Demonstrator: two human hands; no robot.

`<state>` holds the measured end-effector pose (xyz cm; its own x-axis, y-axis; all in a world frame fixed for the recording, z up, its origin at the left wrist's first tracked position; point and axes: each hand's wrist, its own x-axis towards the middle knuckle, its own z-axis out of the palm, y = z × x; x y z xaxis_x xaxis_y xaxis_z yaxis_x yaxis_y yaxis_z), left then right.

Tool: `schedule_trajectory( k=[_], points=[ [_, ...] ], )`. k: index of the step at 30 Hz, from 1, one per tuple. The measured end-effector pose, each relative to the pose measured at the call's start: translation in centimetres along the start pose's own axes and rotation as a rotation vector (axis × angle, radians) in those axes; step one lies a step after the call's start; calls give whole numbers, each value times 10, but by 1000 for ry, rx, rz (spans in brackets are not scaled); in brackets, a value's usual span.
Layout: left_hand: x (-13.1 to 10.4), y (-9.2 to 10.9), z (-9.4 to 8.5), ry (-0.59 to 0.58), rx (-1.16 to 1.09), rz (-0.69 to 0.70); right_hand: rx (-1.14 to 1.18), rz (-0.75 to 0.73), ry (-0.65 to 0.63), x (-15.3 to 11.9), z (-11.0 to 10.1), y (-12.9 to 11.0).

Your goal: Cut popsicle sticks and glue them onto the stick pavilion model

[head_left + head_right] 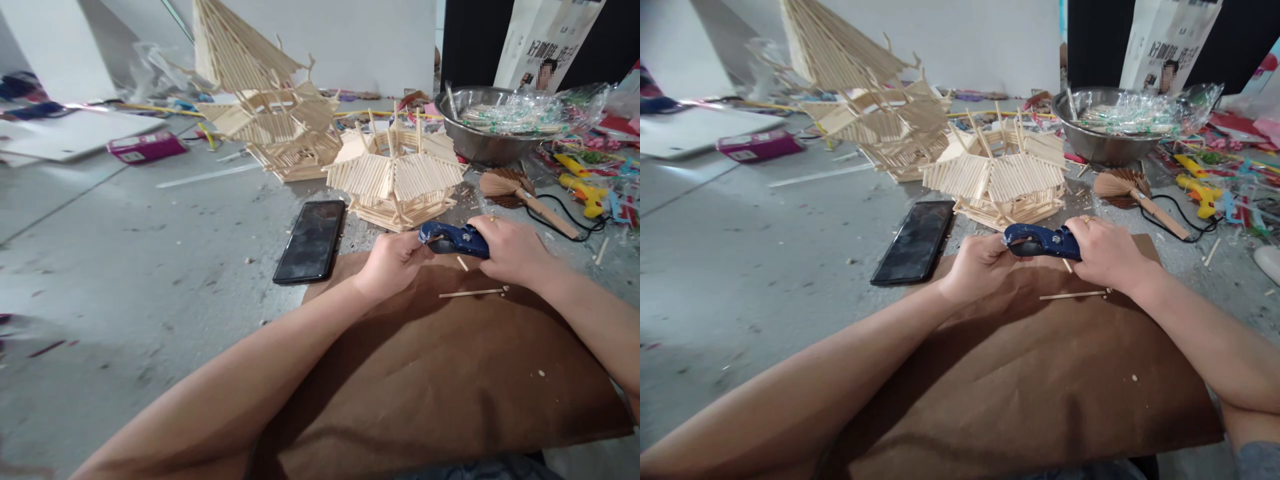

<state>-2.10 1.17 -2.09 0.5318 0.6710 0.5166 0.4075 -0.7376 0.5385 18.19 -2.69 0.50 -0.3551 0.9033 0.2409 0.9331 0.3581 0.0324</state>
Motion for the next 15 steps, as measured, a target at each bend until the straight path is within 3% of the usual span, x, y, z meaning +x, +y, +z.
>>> schedule_trajectory(
  k=[15],
  points=[
    [-1, 2, 0, 7, 2, 0, -115, 34, -24, 0, -1, -2]
  ],
)
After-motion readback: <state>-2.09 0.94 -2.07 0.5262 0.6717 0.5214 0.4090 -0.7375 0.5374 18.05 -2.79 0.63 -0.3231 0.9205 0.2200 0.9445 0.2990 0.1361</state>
